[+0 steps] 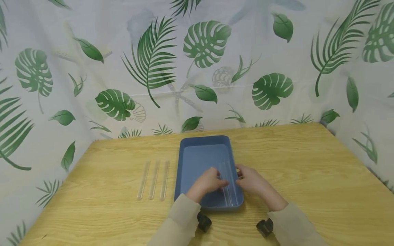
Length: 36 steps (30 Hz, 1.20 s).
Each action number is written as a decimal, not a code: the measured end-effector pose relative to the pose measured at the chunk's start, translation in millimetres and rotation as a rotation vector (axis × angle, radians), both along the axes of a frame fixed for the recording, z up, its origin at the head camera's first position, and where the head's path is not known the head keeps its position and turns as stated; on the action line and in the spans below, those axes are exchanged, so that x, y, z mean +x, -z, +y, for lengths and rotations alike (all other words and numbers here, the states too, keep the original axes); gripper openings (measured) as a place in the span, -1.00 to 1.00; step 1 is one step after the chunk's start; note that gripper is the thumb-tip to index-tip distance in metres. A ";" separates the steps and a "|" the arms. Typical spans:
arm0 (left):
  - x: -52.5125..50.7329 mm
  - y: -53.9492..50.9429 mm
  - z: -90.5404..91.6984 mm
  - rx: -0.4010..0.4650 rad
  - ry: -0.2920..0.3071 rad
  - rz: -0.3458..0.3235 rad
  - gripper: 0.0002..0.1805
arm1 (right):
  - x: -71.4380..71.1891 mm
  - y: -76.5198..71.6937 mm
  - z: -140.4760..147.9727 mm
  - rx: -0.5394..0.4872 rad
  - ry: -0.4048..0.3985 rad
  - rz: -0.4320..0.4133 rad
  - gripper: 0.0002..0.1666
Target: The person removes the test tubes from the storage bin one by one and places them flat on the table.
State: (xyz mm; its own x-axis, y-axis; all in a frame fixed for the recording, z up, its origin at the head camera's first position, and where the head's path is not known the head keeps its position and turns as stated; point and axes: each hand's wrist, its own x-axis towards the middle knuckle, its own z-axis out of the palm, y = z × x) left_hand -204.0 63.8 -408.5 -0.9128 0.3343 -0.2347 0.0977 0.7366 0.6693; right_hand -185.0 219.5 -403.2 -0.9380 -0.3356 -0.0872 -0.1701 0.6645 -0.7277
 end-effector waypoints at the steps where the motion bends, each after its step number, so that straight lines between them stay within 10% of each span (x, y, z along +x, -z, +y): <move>1: -1.0 1.2 0.8 -0.013 -0.007 0.011 -0.74 | 0.0 0.0 -0.4 0.000 0.001 0.002 -0.38; 23: 0.0 1.8 7.9 -0.154 -0.073 0.140 -0.81 | -1.3 -1.0 -0.1 0.025 -0.008 0.020 -0.38; 36: -4.5 -1.0 -4.5 0.076 -0.154 0.088 -0.83 | -3.1 2.0 0.2 0.004 -0.003 0.036 -0.39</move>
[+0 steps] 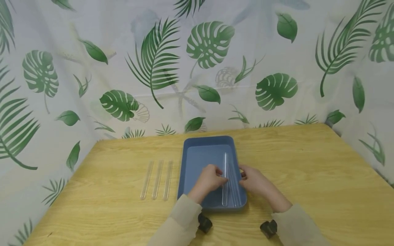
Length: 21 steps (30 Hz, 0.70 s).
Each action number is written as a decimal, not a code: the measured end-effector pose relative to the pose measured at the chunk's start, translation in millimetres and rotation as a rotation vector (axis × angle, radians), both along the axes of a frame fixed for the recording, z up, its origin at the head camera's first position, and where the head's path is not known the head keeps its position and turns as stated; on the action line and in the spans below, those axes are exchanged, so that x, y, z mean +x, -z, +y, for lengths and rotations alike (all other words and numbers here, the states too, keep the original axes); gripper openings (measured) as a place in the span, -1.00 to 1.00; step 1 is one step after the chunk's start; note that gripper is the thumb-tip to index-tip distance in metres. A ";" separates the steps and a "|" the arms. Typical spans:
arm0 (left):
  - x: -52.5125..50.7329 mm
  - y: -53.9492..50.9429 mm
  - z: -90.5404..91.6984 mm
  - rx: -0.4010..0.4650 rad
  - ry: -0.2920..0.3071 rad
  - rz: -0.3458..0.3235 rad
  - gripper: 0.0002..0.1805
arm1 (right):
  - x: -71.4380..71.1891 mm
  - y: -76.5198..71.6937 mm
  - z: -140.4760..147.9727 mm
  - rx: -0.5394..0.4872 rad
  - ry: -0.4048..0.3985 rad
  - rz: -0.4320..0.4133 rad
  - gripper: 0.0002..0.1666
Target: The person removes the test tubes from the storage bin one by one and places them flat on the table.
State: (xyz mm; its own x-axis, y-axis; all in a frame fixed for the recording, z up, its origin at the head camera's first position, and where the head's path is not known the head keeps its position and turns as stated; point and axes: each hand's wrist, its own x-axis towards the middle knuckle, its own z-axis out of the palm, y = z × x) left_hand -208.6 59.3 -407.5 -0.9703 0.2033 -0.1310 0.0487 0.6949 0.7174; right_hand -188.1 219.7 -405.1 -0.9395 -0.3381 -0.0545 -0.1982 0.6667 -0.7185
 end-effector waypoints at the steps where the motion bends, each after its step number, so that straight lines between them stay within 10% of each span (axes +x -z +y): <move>1: 0.1 -0.6 -1.8 0.022 0.001 0.008 -0.84 | 0.0 0.3 0.2 -0.003 0.001 -0.003 -0.39; 21: 21.4 -45.7 -71.8 0.367 0.072 0.215 -0.75 | 2.5 -2.2 -0.4 -0.020 0.020 -0.030 -0.37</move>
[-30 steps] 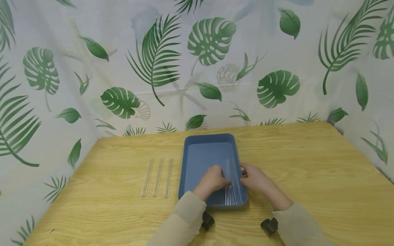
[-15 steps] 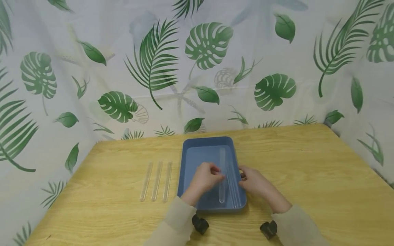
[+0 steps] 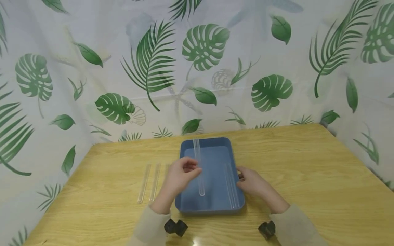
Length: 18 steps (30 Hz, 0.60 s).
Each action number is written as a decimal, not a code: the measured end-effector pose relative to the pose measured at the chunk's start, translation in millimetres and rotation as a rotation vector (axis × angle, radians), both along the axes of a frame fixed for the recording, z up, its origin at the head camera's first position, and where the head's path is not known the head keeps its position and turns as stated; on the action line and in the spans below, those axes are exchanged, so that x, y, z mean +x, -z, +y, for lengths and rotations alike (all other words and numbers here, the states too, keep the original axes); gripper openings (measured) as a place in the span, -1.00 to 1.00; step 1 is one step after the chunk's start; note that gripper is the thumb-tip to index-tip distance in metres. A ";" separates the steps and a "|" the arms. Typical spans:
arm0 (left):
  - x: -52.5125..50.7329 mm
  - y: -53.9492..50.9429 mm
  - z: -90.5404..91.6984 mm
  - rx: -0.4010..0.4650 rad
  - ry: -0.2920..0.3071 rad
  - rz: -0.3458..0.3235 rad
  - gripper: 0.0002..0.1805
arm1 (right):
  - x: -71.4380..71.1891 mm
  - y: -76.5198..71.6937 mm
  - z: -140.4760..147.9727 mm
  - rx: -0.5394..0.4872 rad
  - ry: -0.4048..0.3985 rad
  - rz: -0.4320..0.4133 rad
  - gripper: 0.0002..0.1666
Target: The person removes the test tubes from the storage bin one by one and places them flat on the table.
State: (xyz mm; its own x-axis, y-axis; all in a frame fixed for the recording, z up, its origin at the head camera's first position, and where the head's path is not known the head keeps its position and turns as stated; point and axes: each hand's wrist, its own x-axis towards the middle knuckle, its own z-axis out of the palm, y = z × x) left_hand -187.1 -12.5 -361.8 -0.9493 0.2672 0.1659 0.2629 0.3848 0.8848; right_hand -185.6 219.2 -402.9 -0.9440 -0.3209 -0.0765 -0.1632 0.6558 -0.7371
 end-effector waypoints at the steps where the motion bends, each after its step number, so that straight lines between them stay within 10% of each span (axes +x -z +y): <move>1: 0.8 -0.6 -4.9 0.007 -0.003 0.007 -0.75 | 0.3 0.1 -0.1 -0.005 0.000 -0.004 -0.37; 18: 4.7 -7.6 -93.4 -0.069 -0.164 0.020 -0.76 | 1.6 0.6 0.4 0.004 0.016 -0.016 -0.37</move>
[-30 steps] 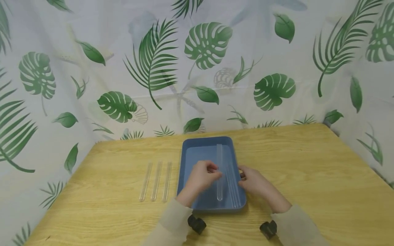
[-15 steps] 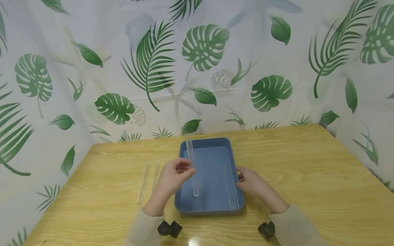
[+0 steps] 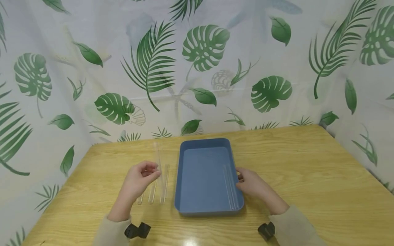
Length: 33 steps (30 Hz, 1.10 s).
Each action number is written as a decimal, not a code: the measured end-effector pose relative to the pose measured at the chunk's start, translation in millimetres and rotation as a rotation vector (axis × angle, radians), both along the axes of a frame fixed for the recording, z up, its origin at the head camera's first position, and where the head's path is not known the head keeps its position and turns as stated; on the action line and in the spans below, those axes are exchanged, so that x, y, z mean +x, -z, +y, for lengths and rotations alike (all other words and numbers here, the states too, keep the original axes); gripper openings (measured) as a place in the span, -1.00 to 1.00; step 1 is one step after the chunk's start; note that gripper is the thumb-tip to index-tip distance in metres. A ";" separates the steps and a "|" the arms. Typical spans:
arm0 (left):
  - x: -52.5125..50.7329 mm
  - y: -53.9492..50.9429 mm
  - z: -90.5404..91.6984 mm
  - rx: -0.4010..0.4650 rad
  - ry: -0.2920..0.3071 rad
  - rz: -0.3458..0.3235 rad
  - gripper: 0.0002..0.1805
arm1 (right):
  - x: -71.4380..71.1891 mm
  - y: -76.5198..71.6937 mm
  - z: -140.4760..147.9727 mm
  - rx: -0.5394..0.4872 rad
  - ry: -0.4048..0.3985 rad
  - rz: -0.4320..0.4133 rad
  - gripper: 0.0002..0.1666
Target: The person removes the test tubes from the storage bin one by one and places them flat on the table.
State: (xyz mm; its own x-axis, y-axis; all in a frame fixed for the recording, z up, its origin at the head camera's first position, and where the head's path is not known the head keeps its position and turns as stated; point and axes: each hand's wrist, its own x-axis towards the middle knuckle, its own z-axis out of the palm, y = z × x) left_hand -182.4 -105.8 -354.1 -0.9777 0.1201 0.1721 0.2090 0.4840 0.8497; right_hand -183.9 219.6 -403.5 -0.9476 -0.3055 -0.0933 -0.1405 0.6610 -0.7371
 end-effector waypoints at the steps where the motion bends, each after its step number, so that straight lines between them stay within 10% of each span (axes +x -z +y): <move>1: -1.0 0.0 -5.6 -0.006 -0.020 -0.004 -0.76 | -0.1 -0.2 0.2 -0.002 -0.002 0.001 -0.37; 10: -10.9 -1.5 -49.2 -0.041 -0.177 -0.043 -0.73 | 1.7 -2.4 0.0 0.000 0.000 0.002 -0.37; 33: -21.8 14.1 -92.7 -0.110 -0.274 -0.162 -0.68 | -1.4 -1.4 0.1 0.010 -0.034 0.008 -0.37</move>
State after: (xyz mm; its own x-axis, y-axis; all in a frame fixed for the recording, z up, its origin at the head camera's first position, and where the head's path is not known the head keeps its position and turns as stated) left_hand -204.3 -198.5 -368.2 -0.9898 -0.1419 0.0124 -0.0751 0.5940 0.8010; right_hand -185.4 219.7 -402.1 -0.9375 -0.3365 -0.0885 -0.1691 0.6631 -0.7292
